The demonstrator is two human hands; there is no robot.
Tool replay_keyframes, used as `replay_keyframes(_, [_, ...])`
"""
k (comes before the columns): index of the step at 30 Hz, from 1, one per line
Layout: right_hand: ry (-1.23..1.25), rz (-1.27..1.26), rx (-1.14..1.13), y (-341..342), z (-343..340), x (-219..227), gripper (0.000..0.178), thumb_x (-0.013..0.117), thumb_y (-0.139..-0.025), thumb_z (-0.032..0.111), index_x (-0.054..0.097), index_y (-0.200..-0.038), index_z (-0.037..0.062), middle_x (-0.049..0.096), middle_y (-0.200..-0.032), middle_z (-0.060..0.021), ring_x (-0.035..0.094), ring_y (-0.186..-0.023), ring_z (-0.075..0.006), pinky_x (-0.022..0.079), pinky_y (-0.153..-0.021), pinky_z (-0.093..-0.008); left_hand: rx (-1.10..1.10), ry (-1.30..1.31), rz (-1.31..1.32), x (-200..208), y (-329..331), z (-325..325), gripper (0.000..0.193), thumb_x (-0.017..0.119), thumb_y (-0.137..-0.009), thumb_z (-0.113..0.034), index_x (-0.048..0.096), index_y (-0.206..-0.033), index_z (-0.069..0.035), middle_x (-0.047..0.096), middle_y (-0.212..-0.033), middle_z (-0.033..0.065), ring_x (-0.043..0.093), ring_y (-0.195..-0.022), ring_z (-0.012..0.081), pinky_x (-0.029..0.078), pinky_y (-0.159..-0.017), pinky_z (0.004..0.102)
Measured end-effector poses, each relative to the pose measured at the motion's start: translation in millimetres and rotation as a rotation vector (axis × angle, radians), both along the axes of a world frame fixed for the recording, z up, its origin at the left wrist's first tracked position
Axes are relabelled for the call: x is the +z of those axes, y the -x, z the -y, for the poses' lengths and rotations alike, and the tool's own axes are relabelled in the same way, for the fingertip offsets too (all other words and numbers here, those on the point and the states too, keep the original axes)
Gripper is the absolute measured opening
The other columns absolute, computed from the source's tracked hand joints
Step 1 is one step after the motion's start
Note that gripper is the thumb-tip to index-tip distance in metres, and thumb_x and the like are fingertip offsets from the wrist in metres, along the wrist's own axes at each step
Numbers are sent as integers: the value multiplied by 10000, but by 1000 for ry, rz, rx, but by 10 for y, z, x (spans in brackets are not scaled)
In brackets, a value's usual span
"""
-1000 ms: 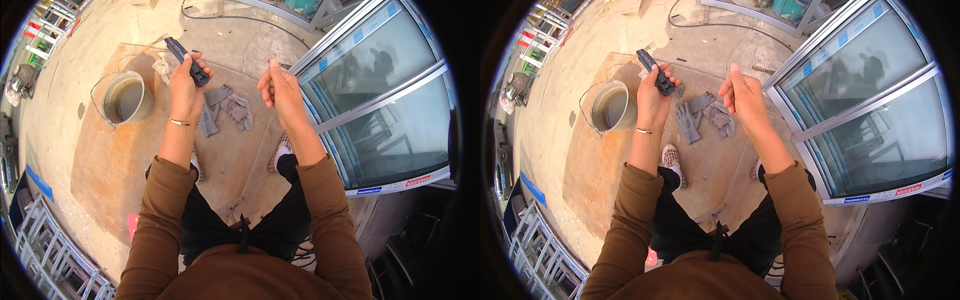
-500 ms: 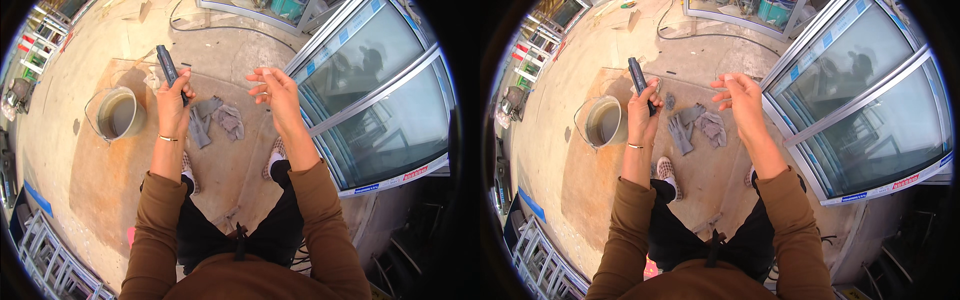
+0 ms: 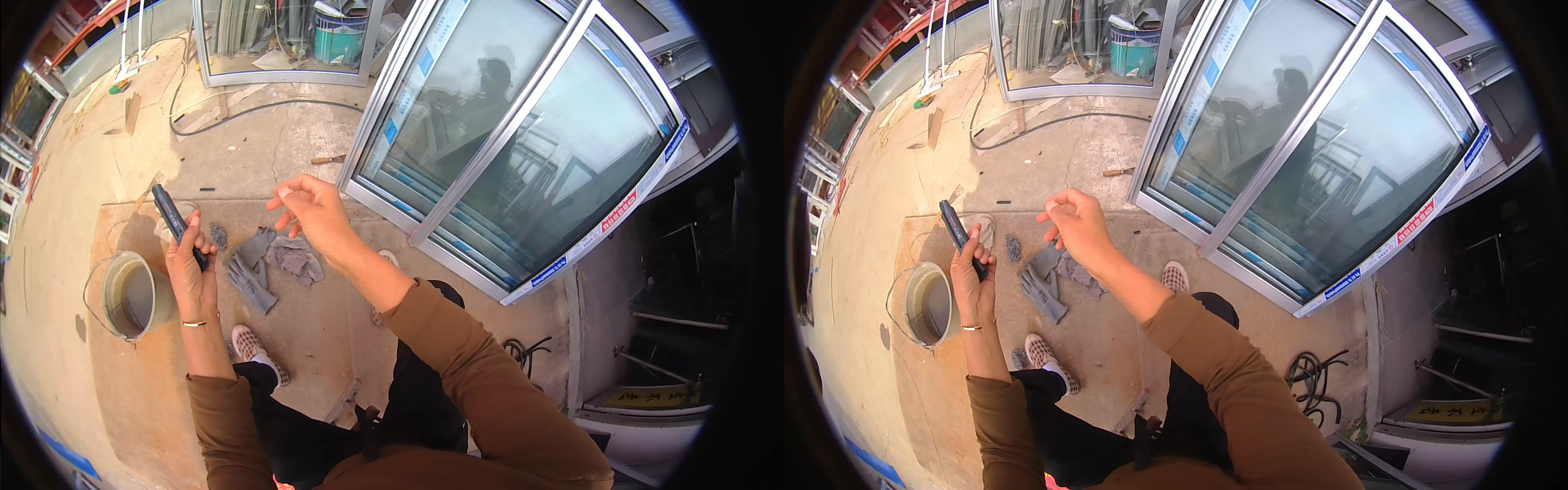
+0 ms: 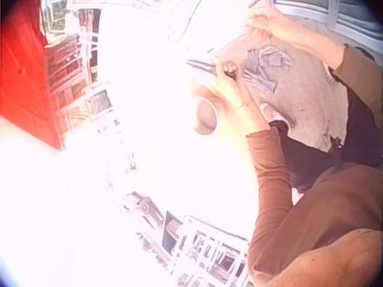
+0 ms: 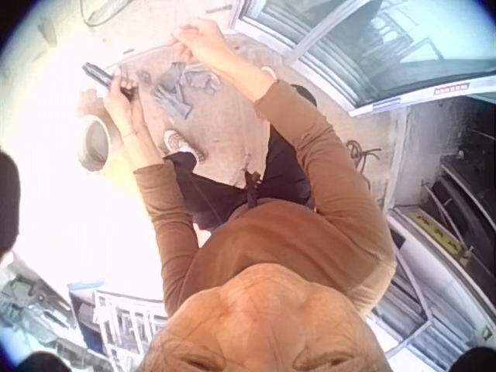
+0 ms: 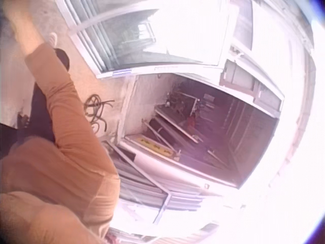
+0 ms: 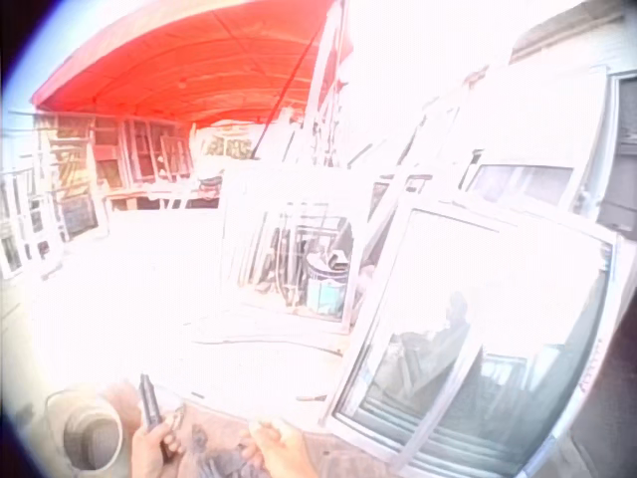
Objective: The person assembles a window frame by inserting a long aluminum profile into the frame's channel, then secures a coiled black rubber seal with a green zip tie. The person then walks to a workbench, places the seal and a bucket on the table, and returns to the frame to prepare a caulking gun.
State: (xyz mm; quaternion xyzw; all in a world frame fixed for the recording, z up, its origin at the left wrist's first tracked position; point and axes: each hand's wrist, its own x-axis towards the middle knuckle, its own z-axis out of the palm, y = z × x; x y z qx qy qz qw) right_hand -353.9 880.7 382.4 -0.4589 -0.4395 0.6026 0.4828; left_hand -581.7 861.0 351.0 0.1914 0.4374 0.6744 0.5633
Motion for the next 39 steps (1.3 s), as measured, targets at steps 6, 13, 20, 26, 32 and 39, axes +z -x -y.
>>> replay_keyframes(6, [-8,5,3,73,-13,-105,195,607,-1060,152,657,-1143,-17,759,-1033,-137,673,-696,-140,504,-532,-269,-20,-3,5,-44,19,-1,326,725,-1021,-137,667,-1305,12,486,-755,-69,463,-666,54,435,-654,229])
replay_keyframes(13, [-35,-24,8,157,11,-209,186,617,-1038,145,643,-1101,-28,750,-980,-135,669,-652,-139,497,-505,-280,-41,25,11,-101,70,-10,343,717,-1031,-145,661,-1333,8,483,-774,-71,467,-692,53,436,-671,223])
replay_keyframes(20, [-58,-14,-12,205,47,-180,168,619,-994,113,646,-1039,-46,752,-877,-130,679,-597,-162,531,-541,-325,-28,31,-1,-77,-23,-25,317,708,-1032,-140,656,-1297,27,475,-781,-65,464,-701,53,424,-675,234])
replay_keyframes(26, [-106,22,7,180,42,-170,184,625,-1043,161,643,-1064,-20,756,-907,-114,668,-617,-139,512,-509,-290,-50,51,-15,-108,-106,-58,306,713,-1028,-137,656,-1281,27,483,-773,-63,475,-693,54,425,-657,236])
replay_keyframes(32, [-122,26,1,137,27,-174,184,622,-1042,157,644,-1049,-26,756,-899,-119,665,-611,-139,515,-512,-291,-52,51,-27,-105,-170,-79,293,720,-1022,-134,662,-1261,27,480,-761,-62,473,-681,55,428,-643,237])
replay_keyframes(39, [-95,5,1,153,38,-167,177,627,-1040,151,646,-1047,-24,749,-892,-114,653,-609,-129,513,-521,-288,-67,38,-18,-131,-183,-80,276,718,-1025,-136,671,-1245,24,479,-756,-62,469,-679,54,427,-643,236])
